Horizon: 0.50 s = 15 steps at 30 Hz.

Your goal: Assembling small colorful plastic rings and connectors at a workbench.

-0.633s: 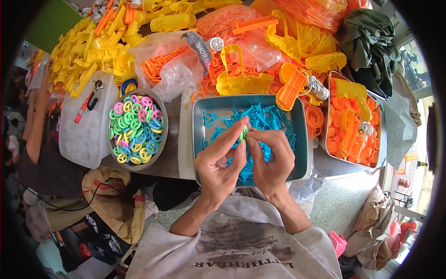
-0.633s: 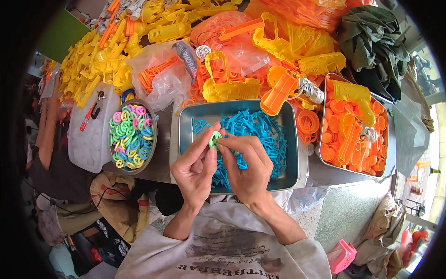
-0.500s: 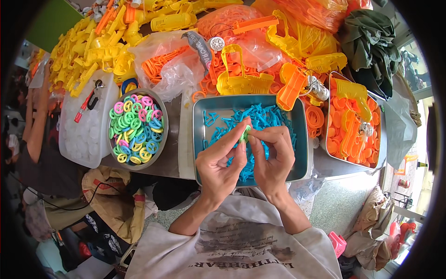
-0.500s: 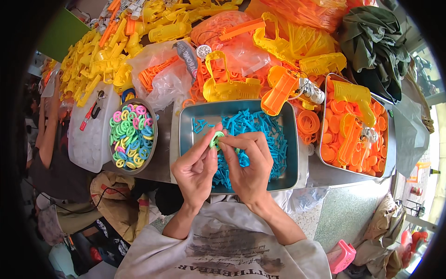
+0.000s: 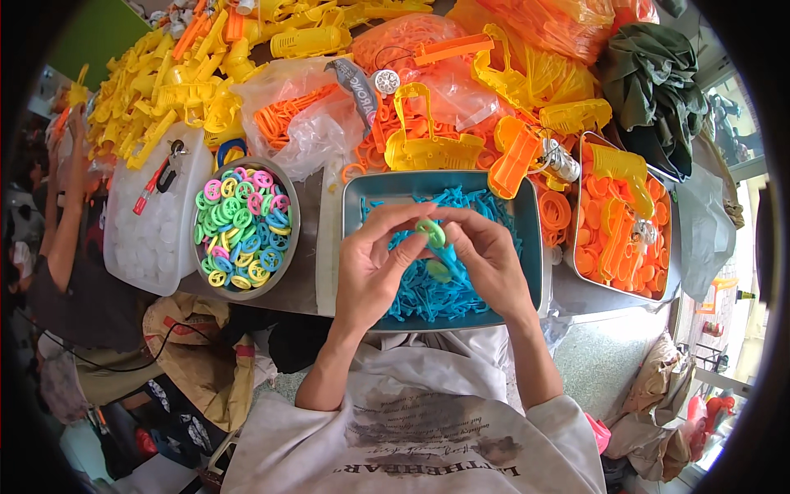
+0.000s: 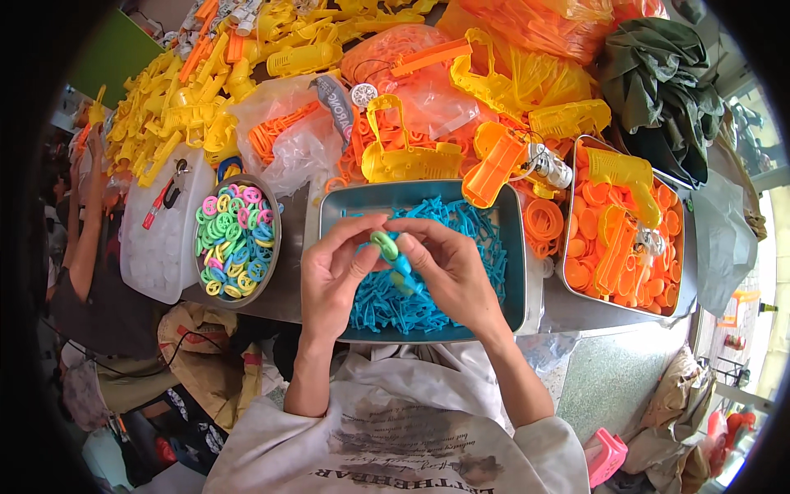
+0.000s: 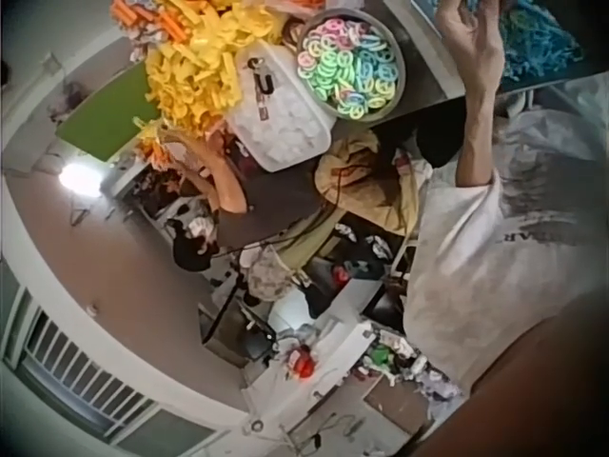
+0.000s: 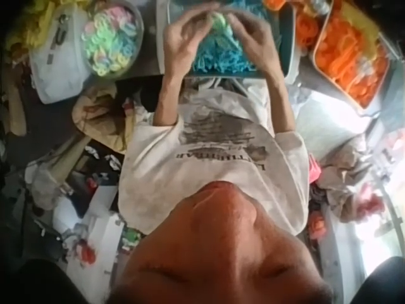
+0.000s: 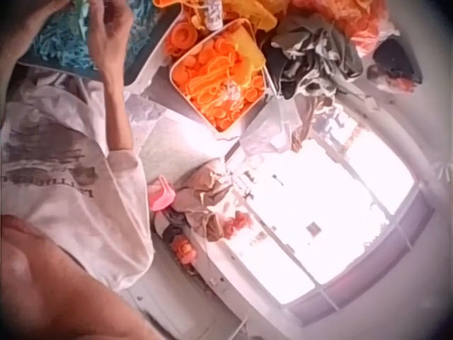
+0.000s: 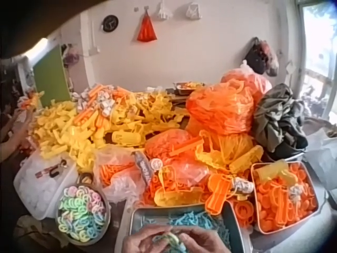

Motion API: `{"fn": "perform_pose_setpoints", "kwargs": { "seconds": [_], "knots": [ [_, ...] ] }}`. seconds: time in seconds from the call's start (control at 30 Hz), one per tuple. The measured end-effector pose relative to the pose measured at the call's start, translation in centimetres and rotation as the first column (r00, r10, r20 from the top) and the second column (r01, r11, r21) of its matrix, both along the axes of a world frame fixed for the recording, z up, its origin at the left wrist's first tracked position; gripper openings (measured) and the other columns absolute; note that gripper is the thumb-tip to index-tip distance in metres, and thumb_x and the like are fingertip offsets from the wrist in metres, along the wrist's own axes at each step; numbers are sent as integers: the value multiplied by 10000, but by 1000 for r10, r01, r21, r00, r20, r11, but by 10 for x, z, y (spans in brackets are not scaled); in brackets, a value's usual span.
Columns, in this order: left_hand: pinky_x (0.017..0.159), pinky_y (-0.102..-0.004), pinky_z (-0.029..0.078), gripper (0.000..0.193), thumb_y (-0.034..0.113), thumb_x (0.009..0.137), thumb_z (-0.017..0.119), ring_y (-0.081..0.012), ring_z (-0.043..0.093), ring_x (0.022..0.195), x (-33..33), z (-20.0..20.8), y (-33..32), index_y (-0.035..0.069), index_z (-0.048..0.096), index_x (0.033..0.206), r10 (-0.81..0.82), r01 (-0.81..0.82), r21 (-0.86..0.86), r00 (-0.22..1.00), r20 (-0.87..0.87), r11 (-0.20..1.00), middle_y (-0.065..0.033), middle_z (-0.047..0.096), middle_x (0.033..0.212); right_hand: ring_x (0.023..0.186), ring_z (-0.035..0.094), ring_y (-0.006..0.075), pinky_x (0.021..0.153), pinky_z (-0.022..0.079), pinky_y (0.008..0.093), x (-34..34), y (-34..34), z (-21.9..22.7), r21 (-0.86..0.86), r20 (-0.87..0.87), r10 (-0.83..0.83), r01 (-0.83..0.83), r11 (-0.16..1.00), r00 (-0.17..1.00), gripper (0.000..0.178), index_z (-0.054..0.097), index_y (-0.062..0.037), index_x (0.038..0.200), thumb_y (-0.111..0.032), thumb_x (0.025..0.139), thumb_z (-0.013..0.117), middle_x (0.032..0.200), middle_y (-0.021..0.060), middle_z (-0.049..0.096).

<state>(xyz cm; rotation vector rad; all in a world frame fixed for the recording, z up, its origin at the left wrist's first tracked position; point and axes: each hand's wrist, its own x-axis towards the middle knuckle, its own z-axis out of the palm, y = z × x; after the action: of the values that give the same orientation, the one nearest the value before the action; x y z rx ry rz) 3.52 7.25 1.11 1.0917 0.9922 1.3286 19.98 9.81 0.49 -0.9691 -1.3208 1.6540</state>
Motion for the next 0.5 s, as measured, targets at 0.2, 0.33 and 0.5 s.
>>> {"fn": "perform_pose_setpoints", "kwargs": {
  "seconds": [0.2,0.33,0.5],
  "knots": [
    [781,-266,559,237,91,900,654,-120,600,930,-2,-13,4,-11,605,1107,164,-149,-125,979,120,981,-60,597,1059,1023,587,129,855,494,283,7,0,3,-207,-110,27,-49,977,994,321,554,18,1228,-168,967,565,1101,56,622],
    [813,-274,560,231,76,907,638,-119,592,945,5,-16,0,-15,603,1116,218,-189,-130,936,276,973,-56,579,1046,949,624,124,835,509,262,4,6,6,-29,-34,-38,37,999,999,314,576,15,1187,-42,889,653,1076,73,644],
    [848,-297,570,314,49,914,613,-136,581,995,7,-14,-2,-17,573,1218,103,-102,-9,995,21,995,-79,546,1048,847,654,103,750,522,228,7,15,9,49,56,-208,205,977,977,249,608,22,1116,-47,884,664,962,96,694]
  ]
}}
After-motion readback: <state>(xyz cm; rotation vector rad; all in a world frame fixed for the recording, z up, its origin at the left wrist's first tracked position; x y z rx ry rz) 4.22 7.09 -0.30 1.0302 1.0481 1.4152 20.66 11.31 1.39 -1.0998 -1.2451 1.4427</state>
